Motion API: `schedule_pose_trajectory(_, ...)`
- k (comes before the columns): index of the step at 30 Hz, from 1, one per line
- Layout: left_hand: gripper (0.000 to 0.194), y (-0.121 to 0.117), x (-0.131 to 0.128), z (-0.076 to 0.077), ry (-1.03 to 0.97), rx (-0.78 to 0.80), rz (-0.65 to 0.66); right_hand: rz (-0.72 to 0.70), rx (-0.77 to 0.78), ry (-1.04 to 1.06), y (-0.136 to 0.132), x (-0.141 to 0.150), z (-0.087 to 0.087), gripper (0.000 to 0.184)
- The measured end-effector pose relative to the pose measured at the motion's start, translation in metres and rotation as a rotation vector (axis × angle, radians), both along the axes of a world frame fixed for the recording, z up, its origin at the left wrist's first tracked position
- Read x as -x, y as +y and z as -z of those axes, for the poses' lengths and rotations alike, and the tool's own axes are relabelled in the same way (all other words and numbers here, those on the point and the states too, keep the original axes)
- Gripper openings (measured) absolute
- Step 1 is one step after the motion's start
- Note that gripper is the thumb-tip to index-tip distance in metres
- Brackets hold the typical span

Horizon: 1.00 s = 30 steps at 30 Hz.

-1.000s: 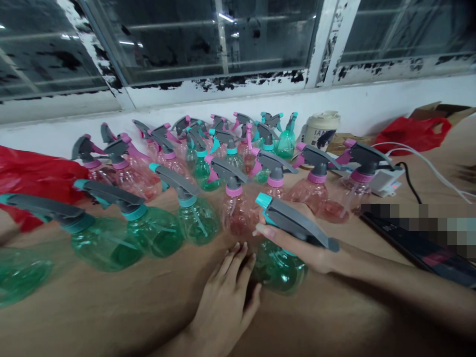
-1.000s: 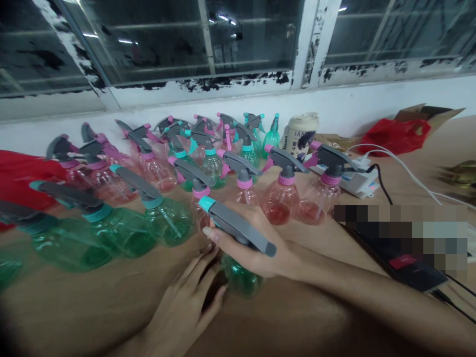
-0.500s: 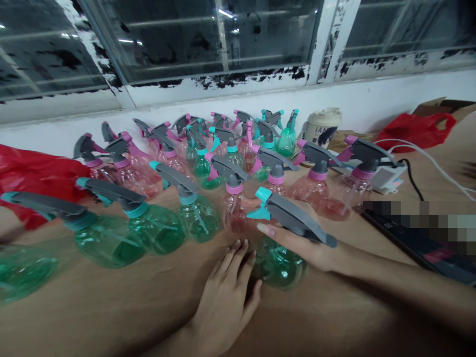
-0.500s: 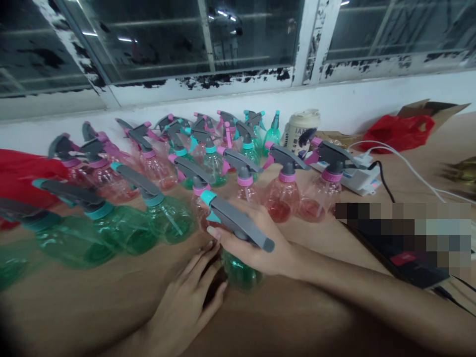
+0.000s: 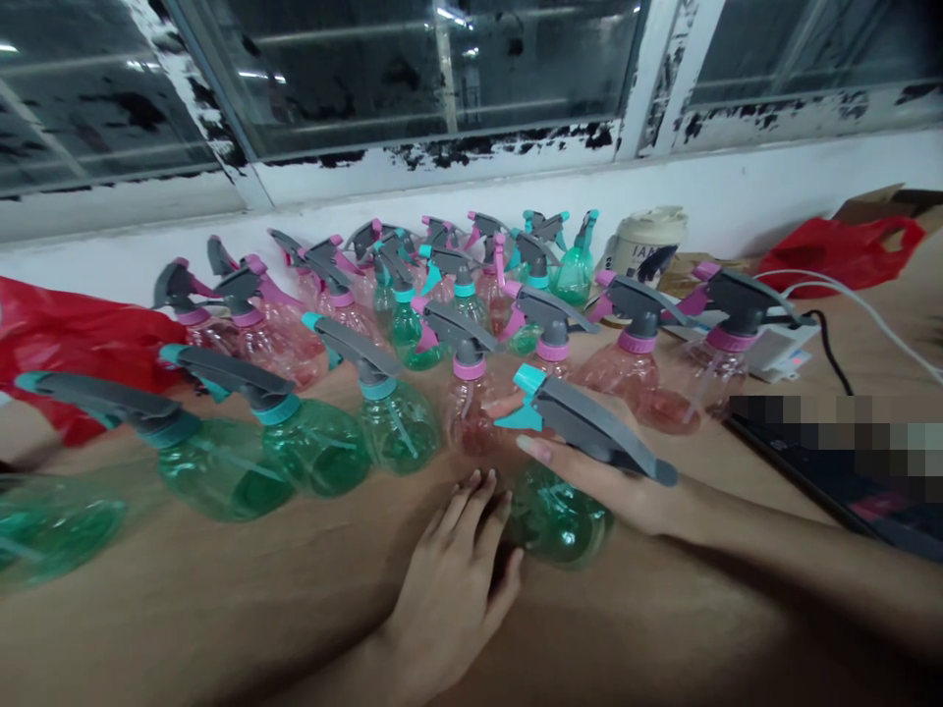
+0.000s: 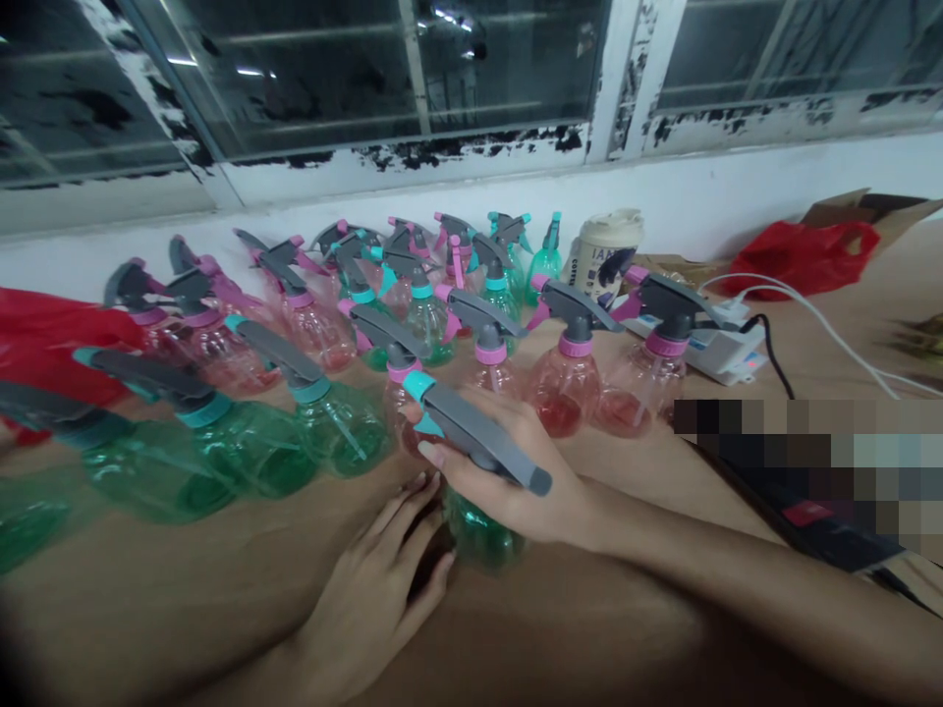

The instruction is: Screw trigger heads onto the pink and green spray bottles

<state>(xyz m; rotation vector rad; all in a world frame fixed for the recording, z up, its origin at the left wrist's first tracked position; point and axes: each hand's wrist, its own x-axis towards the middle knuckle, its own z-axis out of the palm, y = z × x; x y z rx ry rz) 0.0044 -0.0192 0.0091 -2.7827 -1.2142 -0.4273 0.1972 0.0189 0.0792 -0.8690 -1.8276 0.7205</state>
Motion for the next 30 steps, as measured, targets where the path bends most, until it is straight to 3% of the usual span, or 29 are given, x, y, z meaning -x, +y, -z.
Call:
schedule_pose_trajectory(4,0.036,-0.0002,-0.0001,-0.0007,0.001,0.004,0.003,0.004,-0.002,-0.007,-0.0004,0.0009,-0.0048,0.004)
schedule_pose_trajectory(10,0.035,0.0004,0.0006,-0.0005,-0.004,-0.009,0.006,-0.016,0.053,0.013,-0.0018,0.0026,-0.0085,0.01)
schedule_pose_trajectory(17,0.033,0.0008,0.001,0.0029,-0.007,-0.017,0.006,0.05,0.006,-0.037,-0.0006,0.003,-0.0089,0.016)
schedule_pose_trajectory(21,0.033,0.001,0.0021,0.0024,-0.008,-0.016,0.007,-0.002,0.013,-0.001,0.0024,0.0019,-0.0061,0.012)
schedule_pose_trajectory(26,0.034,0.0012,0.0013,0.0005,-0.004,-0.006,0.004,-0.027,0.066,0.004,0.0026,0.0003,-0.0036,0.022)
schedule_pose_trajectory(30,0.036,0.0007,0.0006,0.0015,-0.007,-0.006,0.012,0.021,0.032,-0.032,0.0016,0.0005,-0.0049,0.014)
